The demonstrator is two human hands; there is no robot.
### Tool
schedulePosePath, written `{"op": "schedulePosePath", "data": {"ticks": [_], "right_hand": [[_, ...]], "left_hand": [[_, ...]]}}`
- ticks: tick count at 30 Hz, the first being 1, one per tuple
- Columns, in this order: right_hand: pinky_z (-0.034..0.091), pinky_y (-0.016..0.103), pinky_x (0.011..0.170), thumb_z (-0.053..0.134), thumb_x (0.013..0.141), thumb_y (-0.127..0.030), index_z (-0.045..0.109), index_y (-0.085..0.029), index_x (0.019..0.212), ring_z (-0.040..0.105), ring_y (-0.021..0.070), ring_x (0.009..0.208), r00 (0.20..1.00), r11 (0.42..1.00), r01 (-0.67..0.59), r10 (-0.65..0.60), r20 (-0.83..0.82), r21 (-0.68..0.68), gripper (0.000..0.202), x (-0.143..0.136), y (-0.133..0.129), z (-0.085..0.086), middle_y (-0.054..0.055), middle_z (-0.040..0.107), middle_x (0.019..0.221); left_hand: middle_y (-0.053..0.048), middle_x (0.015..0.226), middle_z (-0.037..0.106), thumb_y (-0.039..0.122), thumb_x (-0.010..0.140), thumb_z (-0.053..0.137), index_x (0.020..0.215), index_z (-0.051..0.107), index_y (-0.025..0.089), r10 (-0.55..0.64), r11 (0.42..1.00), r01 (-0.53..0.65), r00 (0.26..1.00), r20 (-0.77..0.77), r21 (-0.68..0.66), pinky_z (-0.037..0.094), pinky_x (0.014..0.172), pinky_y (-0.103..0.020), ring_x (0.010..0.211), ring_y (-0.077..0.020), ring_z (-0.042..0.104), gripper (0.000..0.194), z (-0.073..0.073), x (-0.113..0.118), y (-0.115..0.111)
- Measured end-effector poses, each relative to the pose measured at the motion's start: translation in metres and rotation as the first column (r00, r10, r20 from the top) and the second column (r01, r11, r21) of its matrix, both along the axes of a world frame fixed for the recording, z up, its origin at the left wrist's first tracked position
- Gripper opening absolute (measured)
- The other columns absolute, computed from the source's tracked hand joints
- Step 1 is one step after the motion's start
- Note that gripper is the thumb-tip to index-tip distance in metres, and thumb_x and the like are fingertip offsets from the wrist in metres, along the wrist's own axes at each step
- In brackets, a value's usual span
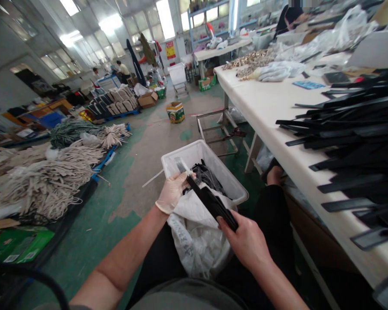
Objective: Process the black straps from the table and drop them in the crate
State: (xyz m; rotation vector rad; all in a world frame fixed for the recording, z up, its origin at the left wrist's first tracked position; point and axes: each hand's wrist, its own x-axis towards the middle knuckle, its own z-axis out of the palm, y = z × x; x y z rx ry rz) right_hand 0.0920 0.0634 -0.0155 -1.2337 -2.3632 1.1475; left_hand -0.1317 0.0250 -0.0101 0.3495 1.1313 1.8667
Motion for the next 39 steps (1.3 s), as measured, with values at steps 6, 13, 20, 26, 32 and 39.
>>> {"op": "schedulePosePath", "data": {"ticks": [6,13,20,26,32,39], "right_hand": [[0.040,0.027,0.054,0.044,0.086,-0.051,0.062,-0.024,0.077,0.065,0.0229,0.063,0.991,0.998,-0.052,0.056,0.125,-0.033,0.034,0.020,-0.023,-0.014,0.004,0.069,0.068],[0.035,0.024,0.055,0.050,0.088,-0.034,0.064,-0.021,0.080,0.066,0.0214,0.070,0.967,0.992,-0.122,0.113,0.230,0.023,0.021,-0.021,-0.016,-0.020,0.006,0.071,0.074],[0.032,0.023,0.050,0.051,0.086,-0.036,0.063,-0.020,0.072,0.061,0.0193,0.061,0.945,0.962,-0.229,0.256,0.203,-0.145,0.024,0.004,-0.020,-0.003,0.002,0.065,0.064],[0.039,0.024,0.055,0.051,0.084,-0.036,0.064,-0.020,0.075,0.064,0.0201,0.065,0.955,0.944,-0.222,0.262,0.142,-0.245,0.022,0.021,-0.037,0.000,0.002,0.069,0.068],[0.044,0.026,0.059,0.048,0.085,-0.040,0.066,-0.026,0.093,0.068,0.0222,0.071,0.972,0.970,-0.099,0.143,0.187,-0.224,0.025,0.052,-0.045,0.005,0.001,0.072,0.073],[0.045,0.027,0.060,0.049,0.082,-0.029,0.061,-0.023,0.117,0.068,0.0232,0.072,0.988,0.991,-0.085,0.097,0.122,-0.100,0.038,0.024,-0.039,0.003,0.004,0.072,0.076]], "left_hand": [[-0.006,0.081,0.072,0.033,0.070,0.077,0.083,0.067,0.014,0.057,0.964,0.038,0.937,0.343,-0.265,0.051,0.068,-0.027,0.071,-0.0159,0.066,0.025,-0.062,0.028,-0.032],[-0.007,0.079,0.072,0.038,0.065,0.080,0.081,0.068,0.013,-0.040,0.955,0.158,0.908,0.416,-0.253,0.048,0.067,-0.028,0.069,-0.0181,0.065,0.032,-0.089,0.084,-0.055],[-0.005,0.078,0.071,0.029,0.073,0.075,0.080,0.066,0.013,0.143,0.945,-0.023,0.926,0.349,-0.328,0.050,0.063,-0.025,0.069,-0.0147,0.065,0.020,-0.076,0.035,-0.057],[-0.006,0.082,0.071,0.028,0.080,0.068,0.084,0.065,0.013,0.191,0.938,-0.062,0.913,0.361,-0.340,0.050,0.061,-0.024,0.070,-0.0141,0.066,0.015,-0.079,0.034,-0.061],[-0.006,0.081,0.070,0.024,0.081,0.066,0.083,0.064,0.013,0.206,0.928,-0.062,0.906,0.369,-0.367,0.051,0.066,-0.026,0.072,-0.0150,0.066,0.011,-0.080,0.037,-0.066],[-0.005,0.079,0.069,0.031,0.085,0.063,0.082,0.065,0.014,0.036,0.925,0.172,0.848,0.528,-0.339,0.049,0.070,-0.027,0.071,-0.0159,0.064,0.017,-0.075,0.069,-0.065]]}}
